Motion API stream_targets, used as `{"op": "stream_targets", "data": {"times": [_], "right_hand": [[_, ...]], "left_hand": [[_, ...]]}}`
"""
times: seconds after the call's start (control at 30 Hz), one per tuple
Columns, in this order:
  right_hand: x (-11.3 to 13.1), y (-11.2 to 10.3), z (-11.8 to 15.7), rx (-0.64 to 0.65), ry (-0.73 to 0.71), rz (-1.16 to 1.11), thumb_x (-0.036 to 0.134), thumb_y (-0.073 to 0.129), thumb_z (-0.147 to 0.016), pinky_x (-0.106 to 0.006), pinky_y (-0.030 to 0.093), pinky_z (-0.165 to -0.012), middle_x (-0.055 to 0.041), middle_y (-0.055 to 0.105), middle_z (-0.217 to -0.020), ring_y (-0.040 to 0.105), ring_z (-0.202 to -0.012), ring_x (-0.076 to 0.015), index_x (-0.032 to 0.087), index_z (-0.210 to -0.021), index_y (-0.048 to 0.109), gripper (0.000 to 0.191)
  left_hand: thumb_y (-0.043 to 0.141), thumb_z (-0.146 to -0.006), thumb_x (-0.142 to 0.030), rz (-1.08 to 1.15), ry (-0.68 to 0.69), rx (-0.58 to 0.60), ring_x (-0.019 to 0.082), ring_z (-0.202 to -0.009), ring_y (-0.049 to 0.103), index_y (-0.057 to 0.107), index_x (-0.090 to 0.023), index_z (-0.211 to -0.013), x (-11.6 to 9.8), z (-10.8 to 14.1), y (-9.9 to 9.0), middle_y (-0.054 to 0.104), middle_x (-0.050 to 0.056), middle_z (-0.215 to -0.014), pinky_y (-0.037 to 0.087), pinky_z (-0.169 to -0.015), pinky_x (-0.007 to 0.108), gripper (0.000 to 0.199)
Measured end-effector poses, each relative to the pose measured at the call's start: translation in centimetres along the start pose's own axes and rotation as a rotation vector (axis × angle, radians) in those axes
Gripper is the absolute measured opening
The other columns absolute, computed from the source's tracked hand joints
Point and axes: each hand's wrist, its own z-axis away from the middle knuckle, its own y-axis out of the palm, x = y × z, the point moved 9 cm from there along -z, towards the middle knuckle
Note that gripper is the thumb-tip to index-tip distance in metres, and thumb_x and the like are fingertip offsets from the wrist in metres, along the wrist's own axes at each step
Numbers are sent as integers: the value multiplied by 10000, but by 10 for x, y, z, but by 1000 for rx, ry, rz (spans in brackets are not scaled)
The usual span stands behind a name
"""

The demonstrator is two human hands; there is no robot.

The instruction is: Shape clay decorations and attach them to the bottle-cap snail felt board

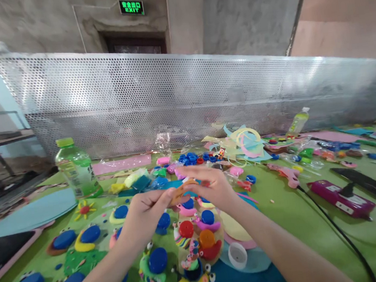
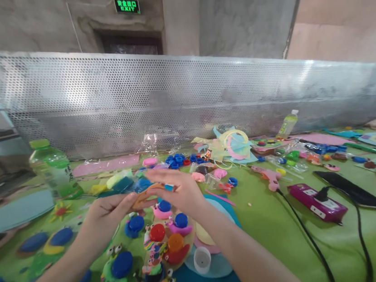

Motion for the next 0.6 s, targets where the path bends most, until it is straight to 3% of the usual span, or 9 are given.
{"op": "stream_targets", "data": {"times": [0.1, 0.17, 0.23, 0.33, 0.47, 0.6], "right_hand": [[-12, -7, 1, -51, 153, -38, 244, 704, -723, -197, 500, -495, -20, 461, -1291, 575, -889, -163, 344, -1366, 334, 749], [-10, 1, 3, 9, 173, -28, 261, 727, -687, -199, 498, -510, -37, 404, -1335, 558, -913, -171, 351, -1407, 223, 883], [-7, 10, 5, 71, 164, 16, 252, 742, -662, -228, 522, -584, -37, 410, -1326, 551, -926, -174, 356, -1401, 234, 903], [-1, 14, 6, 91, 133, 102, 208, 738, -664, -291, 534, -710, -19, 474, -1262, 558, -910, -169, 340, -1326, 398, 756], [10, 14, 5, 140, 60, 195, 156, 699, -739, -352, 479, -879, 26, 508, -1239, 527, -1050, -189, 327, -1143, 595, 450], [18, 11, 3, 202, -47, 165, 127, 607, -832, -363, 427, -960, 51, 504, -1248, 500, -1116, -171, 327, -1091, 627, 328]], "left_hand": [[589, -751, -548, 334, -82, 60, 217, -830, 633, 702, -200, -885, 8, -1, 9, 694, 46, -843, 502, -748, 270, 389], [621, -738, -544, 451, -108, 104, 207, -854, 636, 687, -205, -939, 11, 0, 17, 693, 41, -888, 509, -772, 260, 399], [646, -726, -535, 457, -108, 176, 185, -821, 643, 690, -211, -937, 11, 4, 28, 696, 30, -877, 507, -783, 239, 389], [654, -722, -525, 412, -74, 262, 183, -795, 647, 706, -213, -904, 8, 10, 39, 701, 25, -850, 509, -786, 240, 365], [678, -714, -483, 330, -58, 193, 196, -817, 645, 720, -209, -855, 11, 7, 33, 704, 28, -807, 507, -783, 246, 311], [722, -684, -452, 446, -101, 149, 200, -817, 651, 723, -217, -817, 17, 2, 28, 707, 26, -811, 506, -831, 282, 270]]}}
